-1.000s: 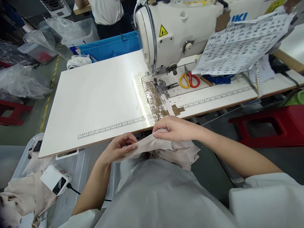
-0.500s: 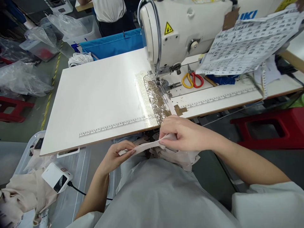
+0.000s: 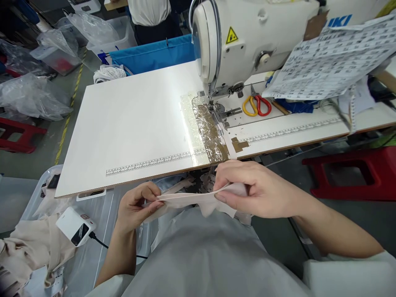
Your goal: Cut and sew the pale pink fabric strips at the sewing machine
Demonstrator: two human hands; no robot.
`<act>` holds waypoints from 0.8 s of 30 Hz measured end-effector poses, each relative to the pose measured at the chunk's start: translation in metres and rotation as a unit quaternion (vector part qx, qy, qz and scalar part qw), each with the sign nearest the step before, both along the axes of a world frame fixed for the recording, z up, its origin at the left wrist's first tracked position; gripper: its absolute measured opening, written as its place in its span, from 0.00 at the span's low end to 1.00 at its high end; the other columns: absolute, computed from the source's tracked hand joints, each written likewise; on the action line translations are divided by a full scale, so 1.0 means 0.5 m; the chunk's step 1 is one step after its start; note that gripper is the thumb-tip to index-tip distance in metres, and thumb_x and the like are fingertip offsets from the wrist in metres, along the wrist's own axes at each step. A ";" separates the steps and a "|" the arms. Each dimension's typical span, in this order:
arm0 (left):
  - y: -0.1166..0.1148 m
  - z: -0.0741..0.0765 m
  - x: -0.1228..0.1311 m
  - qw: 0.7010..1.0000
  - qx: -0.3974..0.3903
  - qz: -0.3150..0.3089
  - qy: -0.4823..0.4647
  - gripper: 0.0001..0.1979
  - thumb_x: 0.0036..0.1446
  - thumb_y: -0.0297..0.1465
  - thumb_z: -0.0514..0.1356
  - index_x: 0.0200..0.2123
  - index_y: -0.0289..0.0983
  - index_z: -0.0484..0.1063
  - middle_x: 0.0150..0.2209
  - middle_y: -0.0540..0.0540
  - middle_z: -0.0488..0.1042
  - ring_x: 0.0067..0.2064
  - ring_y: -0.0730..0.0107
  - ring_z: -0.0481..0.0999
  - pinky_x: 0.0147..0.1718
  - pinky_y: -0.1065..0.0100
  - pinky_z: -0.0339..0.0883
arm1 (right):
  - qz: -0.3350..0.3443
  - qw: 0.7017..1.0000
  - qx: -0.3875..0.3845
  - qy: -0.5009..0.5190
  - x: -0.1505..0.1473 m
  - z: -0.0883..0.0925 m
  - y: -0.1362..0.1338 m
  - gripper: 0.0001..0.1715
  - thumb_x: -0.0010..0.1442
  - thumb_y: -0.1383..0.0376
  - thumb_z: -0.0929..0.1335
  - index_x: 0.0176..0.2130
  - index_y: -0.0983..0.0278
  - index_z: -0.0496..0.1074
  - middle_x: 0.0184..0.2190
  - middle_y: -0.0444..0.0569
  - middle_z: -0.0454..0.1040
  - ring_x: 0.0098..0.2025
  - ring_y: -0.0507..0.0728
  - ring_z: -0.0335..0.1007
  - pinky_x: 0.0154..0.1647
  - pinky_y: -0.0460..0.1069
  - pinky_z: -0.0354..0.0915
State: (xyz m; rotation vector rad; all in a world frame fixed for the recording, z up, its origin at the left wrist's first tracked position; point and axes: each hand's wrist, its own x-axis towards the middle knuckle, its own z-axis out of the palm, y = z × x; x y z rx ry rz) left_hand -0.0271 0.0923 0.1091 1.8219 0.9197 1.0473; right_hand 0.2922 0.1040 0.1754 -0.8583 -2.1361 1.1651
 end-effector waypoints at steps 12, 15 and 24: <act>0.041 0.008 -0.022 0.974 -0.143 -0.172 0.036 0.10 0.60 0.38 0.64 0.40 0.38 0.78 0.17 0.57 0.53 0.19 0.78 0.52 0.20 0.70 0.48 | 0.001 1.000 0.010 0.005 0.007 0.013 -0.002 0.06 0.68 0.68 0.66 0.38 0.61 0.72 0.30 0.46 0.71 0.31 0.52 0.66 0.30 0.48 0.61; 0.050 0.006 -0.016 0.965 -0.196 -0.174 0.021 0.13 0.59 0.39 0.64 0.43 0.37 0.76 0.19 0.59 0.48 0.20 0.78 0.50 0.20 0.71 0.48 | -0.006 1.000 0.015 -0.002 0.010 0.006 -0.002 0.06 0.68 0.68 0.66 0.37 0.61 0.71 0.29 0.45 0.69 0.30 0.52 0.65 0.28 0.47 0.60; 0.056 -0.012 -0.009 0.967 -0.174 -0.188 0.008 0.11 0.60 0.38 0.63 0.34 0.36 0.75 0.25 0.47 0.74 0.22 0.76 0.65 0.21 0.72 0.56 | -0.022 0.999 -0.004 -0.023 0.018 -0.016 -0.003 0.07 0.68 0.68 0.66 0.37 0.58 0.71 0.28 0.45 0.69 0.30 0.53 0.66 0.28 0.48 0.61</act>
